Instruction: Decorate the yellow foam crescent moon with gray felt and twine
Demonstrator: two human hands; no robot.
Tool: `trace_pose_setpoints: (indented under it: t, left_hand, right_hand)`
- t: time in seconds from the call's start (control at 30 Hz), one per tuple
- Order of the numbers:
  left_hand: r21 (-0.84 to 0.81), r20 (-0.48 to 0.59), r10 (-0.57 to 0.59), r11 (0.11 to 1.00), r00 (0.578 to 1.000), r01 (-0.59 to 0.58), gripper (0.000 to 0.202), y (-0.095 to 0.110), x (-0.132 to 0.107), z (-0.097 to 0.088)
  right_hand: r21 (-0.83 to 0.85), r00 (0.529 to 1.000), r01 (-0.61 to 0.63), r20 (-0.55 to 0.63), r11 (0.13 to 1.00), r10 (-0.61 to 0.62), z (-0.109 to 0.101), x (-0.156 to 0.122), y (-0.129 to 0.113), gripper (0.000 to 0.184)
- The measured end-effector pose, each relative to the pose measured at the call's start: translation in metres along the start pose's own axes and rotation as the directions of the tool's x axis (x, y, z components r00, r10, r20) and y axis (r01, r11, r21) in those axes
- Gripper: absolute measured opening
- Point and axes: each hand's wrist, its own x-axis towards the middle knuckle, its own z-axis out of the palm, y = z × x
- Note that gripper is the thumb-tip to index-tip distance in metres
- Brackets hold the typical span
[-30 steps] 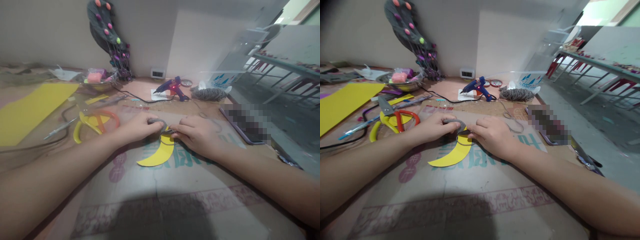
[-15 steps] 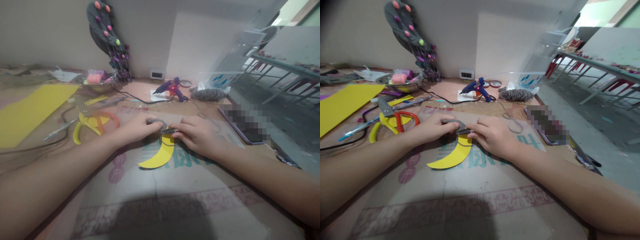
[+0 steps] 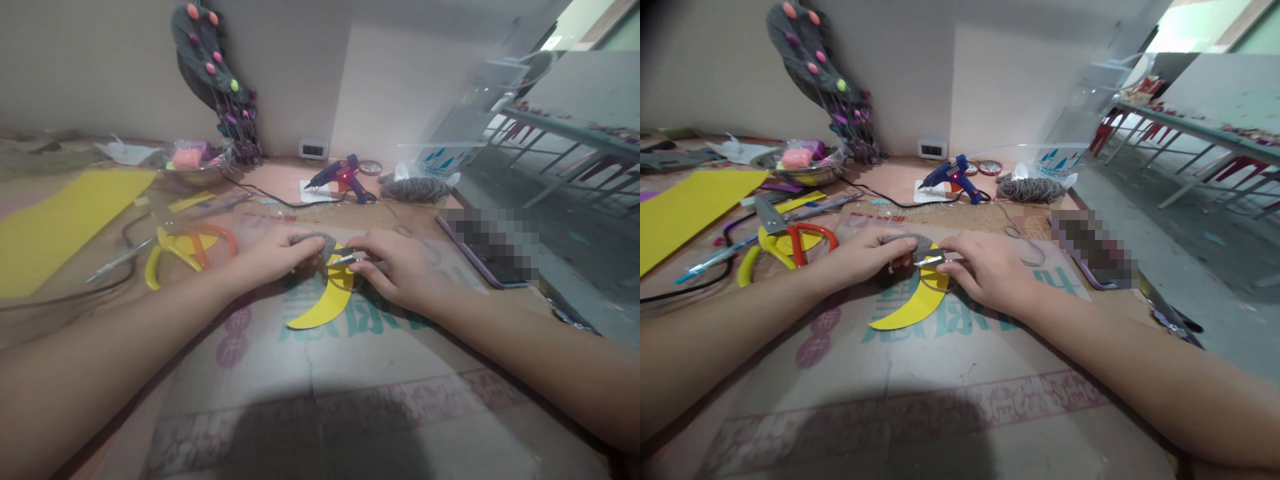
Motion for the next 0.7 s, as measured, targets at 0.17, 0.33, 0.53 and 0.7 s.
trace_pose_setpoints:
  t: [0.17, 0.33, 0.53, 0.7]
  left_hand:
    - [-0.059, 0.015, -0.01, 0.998, 1.0, 0.011, 0.034, -0.004, 0.001, 0.0]
    - [-0.107, 0.055, -0.009, 0.994, 0.998, 0.015, 0.037, -0.004, 0.0, -0.002]
    - [-0.024, 0.035, -0.008, 1.0, 0.999, 0.009, 0.037, -0.002, 0.001, -0.002]
    - [-0.059, 0.049, -0.002, 0.998, 0.999, 0.005, 0.037, -0.004, 0.002, -0.002]
  right_hand:
    - [0.084, 0.976, -0.217, 0.003, 0.972, 0.218, 0.004, 0.0, 0.0, 0.039]
    - [0.244, 0.933, -0.361, 0.107, 0.9, 0.345, 0.011, 0.001, 0.008, 0.012]
    - [0.349, 0.907, -0.42, 0.179, 0.838, 0.38, 0.008, 0.007, 0.01, 0.011]
    - [0.396, 0.896, -0.444, 0.22, 0.804, 0.387, 0.006, 0.009, 0.008, 0.015]
